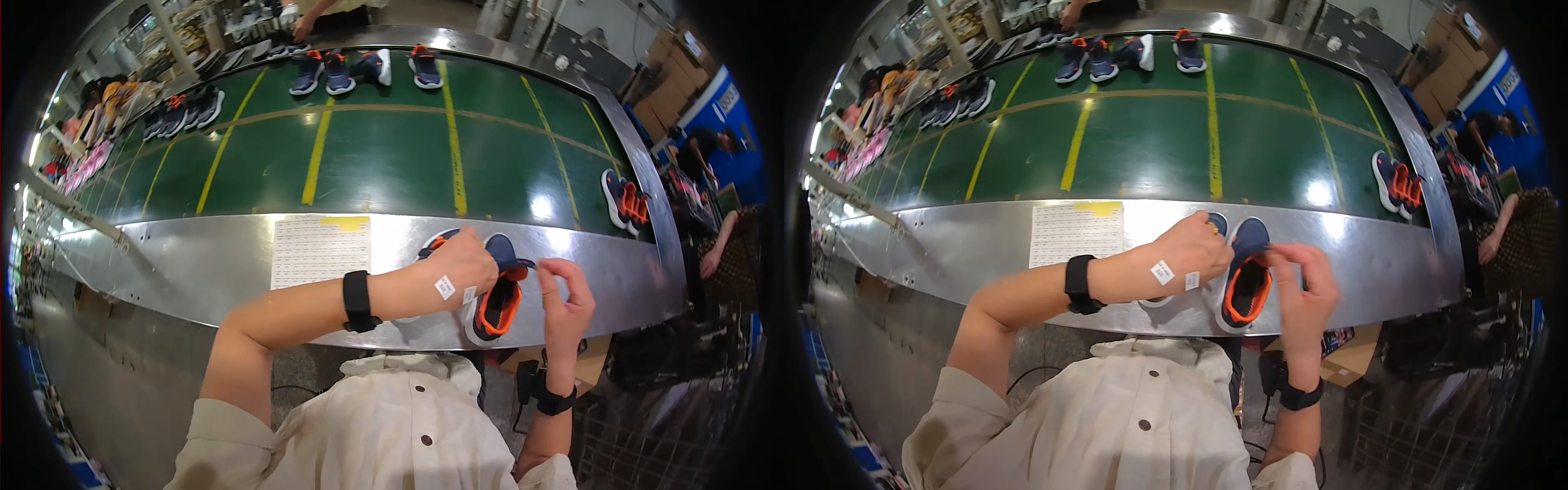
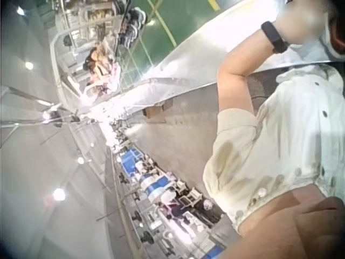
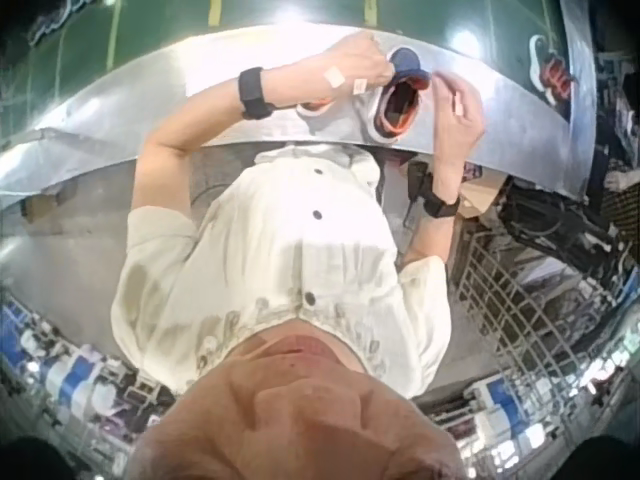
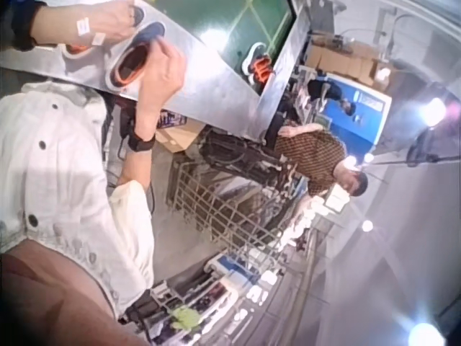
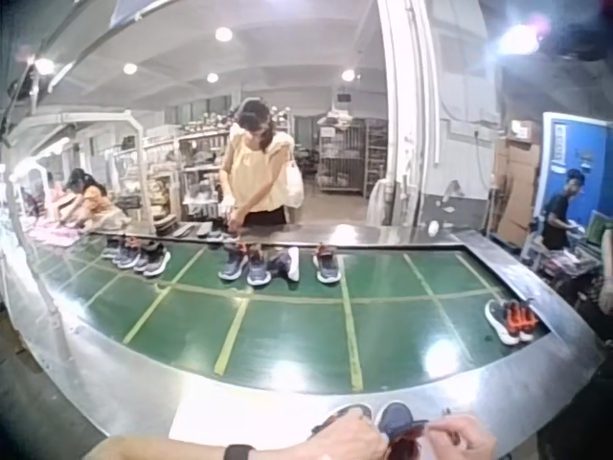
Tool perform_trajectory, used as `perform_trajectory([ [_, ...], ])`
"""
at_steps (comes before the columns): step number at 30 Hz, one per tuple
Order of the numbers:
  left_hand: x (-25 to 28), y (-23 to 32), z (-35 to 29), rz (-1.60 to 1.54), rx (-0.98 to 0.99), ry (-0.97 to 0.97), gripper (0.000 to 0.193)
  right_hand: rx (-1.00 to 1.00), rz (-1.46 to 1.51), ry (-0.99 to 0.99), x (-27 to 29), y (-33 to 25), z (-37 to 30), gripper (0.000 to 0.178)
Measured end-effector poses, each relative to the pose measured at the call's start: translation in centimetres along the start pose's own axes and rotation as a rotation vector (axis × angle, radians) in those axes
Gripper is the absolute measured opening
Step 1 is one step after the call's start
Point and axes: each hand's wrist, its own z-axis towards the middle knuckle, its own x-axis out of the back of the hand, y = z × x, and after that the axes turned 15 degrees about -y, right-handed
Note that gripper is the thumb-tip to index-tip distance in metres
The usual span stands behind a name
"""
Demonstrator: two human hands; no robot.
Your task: Sort shoes on a conveyor belt by applying stickers and grouping by pair.
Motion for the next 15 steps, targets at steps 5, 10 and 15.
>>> perform_trajectory([
  [5, -1.0, 1.0, -0.6, -0.322, -0.176, 0.361, 0.007, 0.283, -0.153, -0.347, -0.8, -5.1, 1.1, 0.011],
  [10, 0.6, 3.1, -1.6, -1.262, -0.318, 0.244, 0.032, 0.302, -0.096, -0.539, -0.9, -5.6, 1.8, 0.013],
  [15, -1.4, 3.5, -2.0, -1.171, -0.307, 0.287, 0.034, 0.316, -0.071, -0.671, -1.0, -4.5, 1.6, 0.010],
])
